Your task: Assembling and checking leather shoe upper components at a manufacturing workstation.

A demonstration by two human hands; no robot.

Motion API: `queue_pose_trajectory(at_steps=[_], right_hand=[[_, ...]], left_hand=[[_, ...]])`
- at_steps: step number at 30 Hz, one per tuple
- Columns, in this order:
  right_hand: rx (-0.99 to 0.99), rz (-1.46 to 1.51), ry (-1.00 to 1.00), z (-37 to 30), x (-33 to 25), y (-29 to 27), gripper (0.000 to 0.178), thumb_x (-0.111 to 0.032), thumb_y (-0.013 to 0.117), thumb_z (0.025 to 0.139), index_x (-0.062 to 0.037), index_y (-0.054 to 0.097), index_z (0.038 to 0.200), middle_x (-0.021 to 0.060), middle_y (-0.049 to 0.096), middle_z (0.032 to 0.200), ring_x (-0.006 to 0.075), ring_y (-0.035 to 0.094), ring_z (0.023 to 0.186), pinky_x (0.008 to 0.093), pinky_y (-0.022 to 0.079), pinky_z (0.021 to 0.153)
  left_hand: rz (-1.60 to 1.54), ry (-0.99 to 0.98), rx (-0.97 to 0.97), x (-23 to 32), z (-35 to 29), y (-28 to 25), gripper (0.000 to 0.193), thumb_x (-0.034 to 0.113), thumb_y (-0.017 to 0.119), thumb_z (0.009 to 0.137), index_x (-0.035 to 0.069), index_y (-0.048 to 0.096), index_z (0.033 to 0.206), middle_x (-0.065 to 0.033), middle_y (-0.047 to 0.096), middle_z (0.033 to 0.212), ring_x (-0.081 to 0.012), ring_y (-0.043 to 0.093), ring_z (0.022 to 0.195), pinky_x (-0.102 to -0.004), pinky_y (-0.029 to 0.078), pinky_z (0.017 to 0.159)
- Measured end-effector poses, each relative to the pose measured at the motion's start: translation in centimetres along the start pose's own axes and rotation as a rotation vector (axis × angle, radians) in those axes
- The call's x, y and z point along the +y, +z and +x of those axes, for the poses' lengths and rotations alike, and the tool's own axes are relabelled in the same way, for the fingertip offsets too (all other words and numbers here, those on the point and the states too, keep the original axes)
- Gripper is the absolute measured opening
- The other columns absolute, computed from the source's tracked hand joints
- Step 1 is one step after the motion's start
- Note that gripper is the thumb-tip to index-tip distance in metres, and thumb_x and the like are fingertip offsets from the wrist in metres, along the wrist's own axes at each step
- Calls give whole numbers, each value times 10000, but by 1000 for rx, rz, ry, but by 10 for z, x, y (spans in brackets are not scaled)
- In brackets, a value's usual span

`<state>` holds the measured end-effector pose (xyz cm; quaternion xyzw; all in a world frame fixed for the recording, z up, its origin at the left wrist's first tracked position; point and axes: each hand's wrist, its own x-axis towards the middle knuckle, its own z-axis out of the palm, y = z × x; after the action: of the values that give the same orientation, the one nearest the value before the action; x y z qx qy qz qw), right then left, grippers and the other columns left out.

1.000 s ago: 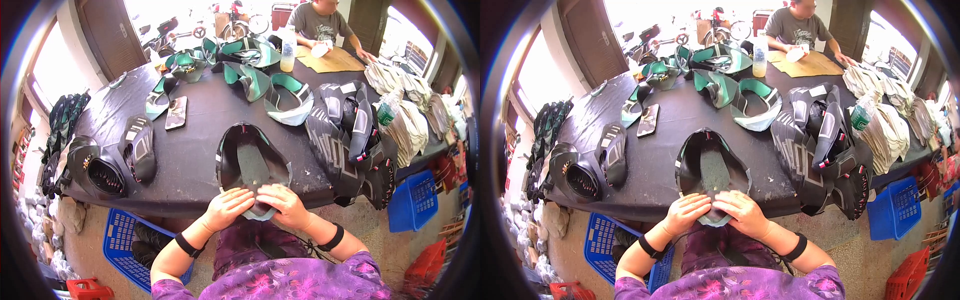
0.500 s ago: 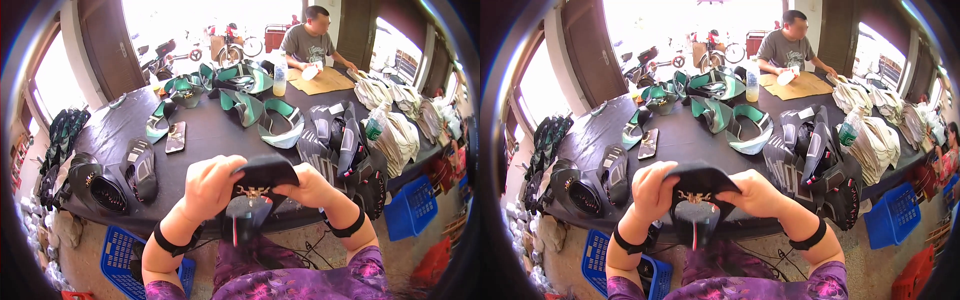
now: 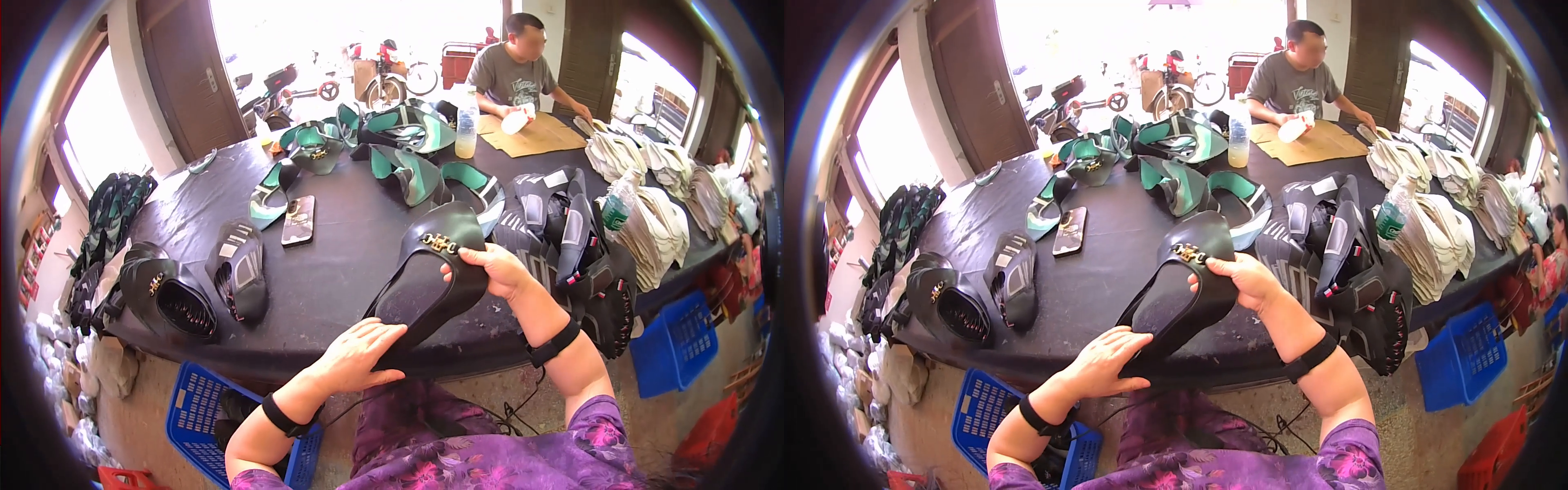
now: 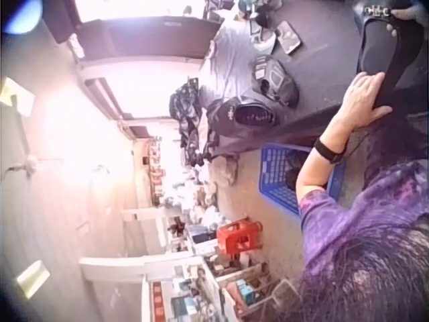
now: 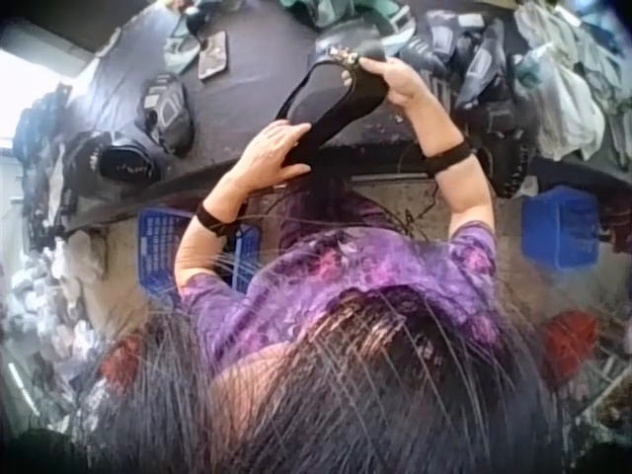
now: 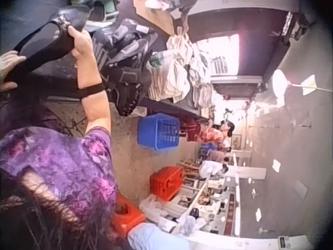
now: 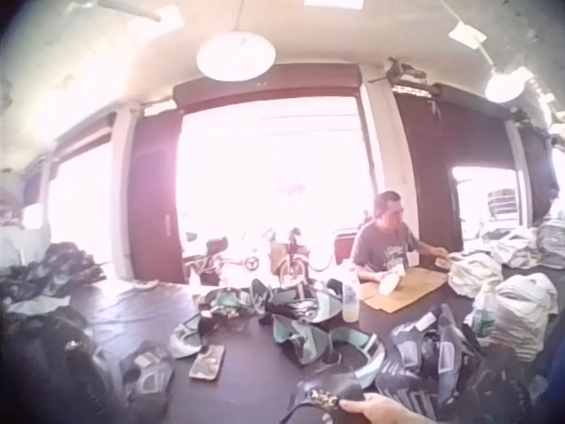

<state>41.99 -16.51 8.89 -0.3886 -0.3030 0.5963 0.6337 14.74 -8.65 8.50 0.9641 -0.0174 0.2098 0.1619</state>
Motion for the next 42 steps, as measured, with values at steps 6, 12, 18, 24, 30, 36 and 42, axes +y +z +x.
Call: queue_pose_trajectory(at_steps=[6, 12, 18, 24, 30, 36, 42], right_hand=[[-41, 189, 31, 9, 9, -10, 318, -151, 419, 906, 33, 434, 1165, 196, 563, 1045, 331, 589, 881, 431, 484, 786], [18, 286, 39, 9, 13, -12, 306, -111, 425, 892, 34, 436, 1161, 164, 553, 1079, 328, 585, 905, 448, 489, 783], [-42, 216, 30, 10, 11, 16, 256, -123, 472, 874, 39, 505, 1069, 147, 611, 936, 291, 616, 838, 384, 511, 713], [-242, -81, -277, 10, -4, 67, 421, -145, 535, 856, 17, 396, 1219, 143, 509, 1152, 243, 512, 1036, 359, 395, 907], [-123, -529, -475, 11, -2, 82, 548, -165, 580, 836, -45, 320, 1304, 104, 454, 1220, 188, 420, 1134, 320, 291, 984], [-57, -809, -433, 0, 35, 52, 340, -57, 592, 795, 1, 502, 1119, 75, 558, 1049, 158, 535, 960, 280, 411, 862], [-69, -819, -222, -12, 60, 25, 202, -38, 586, 797, 13, 581, 992, 66, 620, 897, 123, 581, 838, 256, 459, 767]], left_hand=[[35, -110, -230, -25, -16, -6, 436, 179, 650, 703, -3, 490, 1066, -118, 566, 696, -276, 580, 744, -423, 286, 1008], [-59, 42, -276, -15, -15, -38, 304, 156, 650, 709, -24, 517, 915, -149, 505, 545, -320, 559, 669, -389, 373, 953], [11, 46, -286, 19, -29, -47, 211, 113, 614, 707, 11, 500, 853, -80, 487, 514, -267, 549, 558, -380, 395, 933], [518, -40, -89, 45, -60, -40, 195, 72, 512, 684, 14, 504, 870, -17, 519, 600, -149, 562, 576, -346, 403, 923], [795, -332, 335, 23, -102, -58, 216, 27, 599, 673, -29, 564, 879, -89, 607, 774, -202, 586, 651, -364, 408, 877], [1185, -689, 406, -45, -160, -64, 179, 58, 511, 735, -14, 575, 885, -82, 574, 676, -204, 560, 663, -340, 421, 799], [1092, -954, 244, -70, -178, -44, 212, 144, 648, 651, 70, 538, 816, -67, 548, 648, -245, 521, 675, -337, 405, 681]])
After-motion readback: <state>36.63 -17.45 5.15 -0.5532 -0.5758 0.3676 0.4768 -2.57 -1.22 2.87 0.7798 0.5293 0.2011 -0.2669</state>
